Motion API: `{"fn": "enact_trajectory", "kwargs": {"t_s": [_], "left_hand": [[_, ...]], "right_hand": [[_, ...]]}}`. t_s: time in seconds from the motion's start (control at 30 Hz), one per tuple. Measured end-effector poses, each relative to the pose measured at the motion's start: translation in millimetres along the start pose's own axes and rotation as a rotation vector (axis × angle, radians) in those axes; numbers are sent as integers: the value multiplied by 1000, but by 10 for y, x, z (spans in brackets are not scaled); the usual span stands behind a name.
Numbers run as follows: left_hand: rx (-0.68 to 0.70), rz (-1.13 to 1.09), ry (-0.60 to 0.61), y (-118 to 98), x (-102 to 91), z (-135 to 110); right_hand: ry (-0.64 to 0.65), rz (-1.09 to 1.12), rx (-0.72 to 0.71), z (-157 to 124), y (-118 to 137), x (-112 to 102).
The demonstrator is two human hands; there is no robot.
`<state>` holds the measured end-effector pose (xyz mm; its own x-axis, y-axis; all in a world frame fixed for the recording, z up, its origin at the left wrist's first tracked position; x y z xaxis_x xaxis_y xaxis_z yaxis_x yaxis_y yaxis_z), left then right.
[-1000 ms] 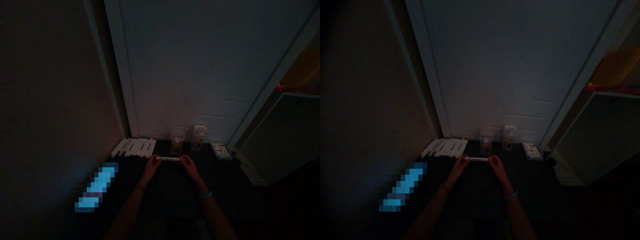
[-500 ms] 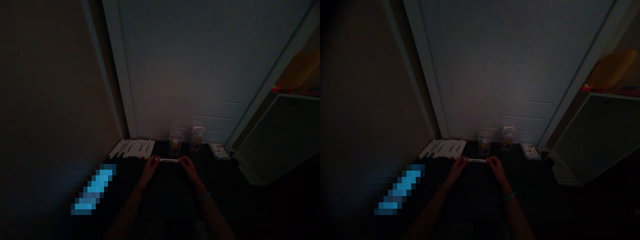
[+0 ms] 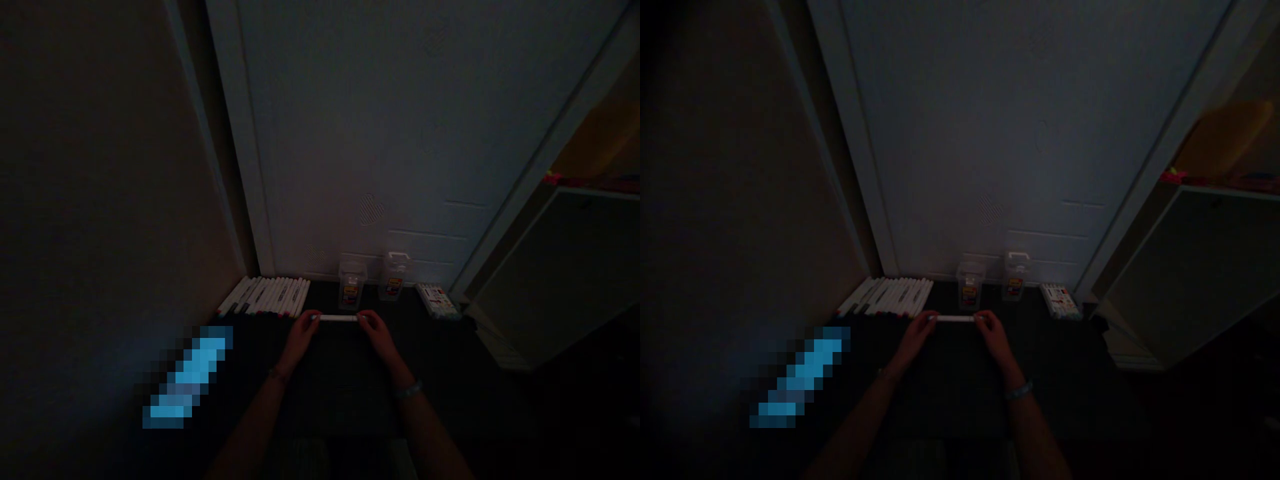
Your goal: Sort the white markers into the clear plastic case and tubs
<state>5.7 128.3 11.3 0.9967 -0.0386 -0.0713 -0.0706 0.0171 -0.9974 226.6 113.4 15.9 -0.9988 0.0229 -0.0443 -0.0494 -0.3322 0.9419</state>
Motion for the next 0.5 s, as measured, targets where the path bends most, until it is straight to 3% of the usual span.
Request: {"fn": "enact_trajectory", "kwargs": {"t_s": [0.5], "left_hand": [[-50, -41, -18, 39, -13, 23]], "right_hand": [[31, -32, -4, -13, 45, -12]]}}
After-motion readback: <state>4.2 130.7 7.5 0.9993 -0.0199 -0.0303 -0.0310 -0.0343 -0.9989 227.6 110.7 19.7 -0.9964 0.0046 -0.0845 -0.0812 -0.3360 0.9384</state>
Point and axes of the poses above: each hand's wrist, its own z-axis towards the middle knuckle, its own x-axis out of the palm, y = z × x, the point moved 2 cm from there along z, towards the middle knuckle, and after that the axes turned 10 degrees about -x, right-handed, at the moved point
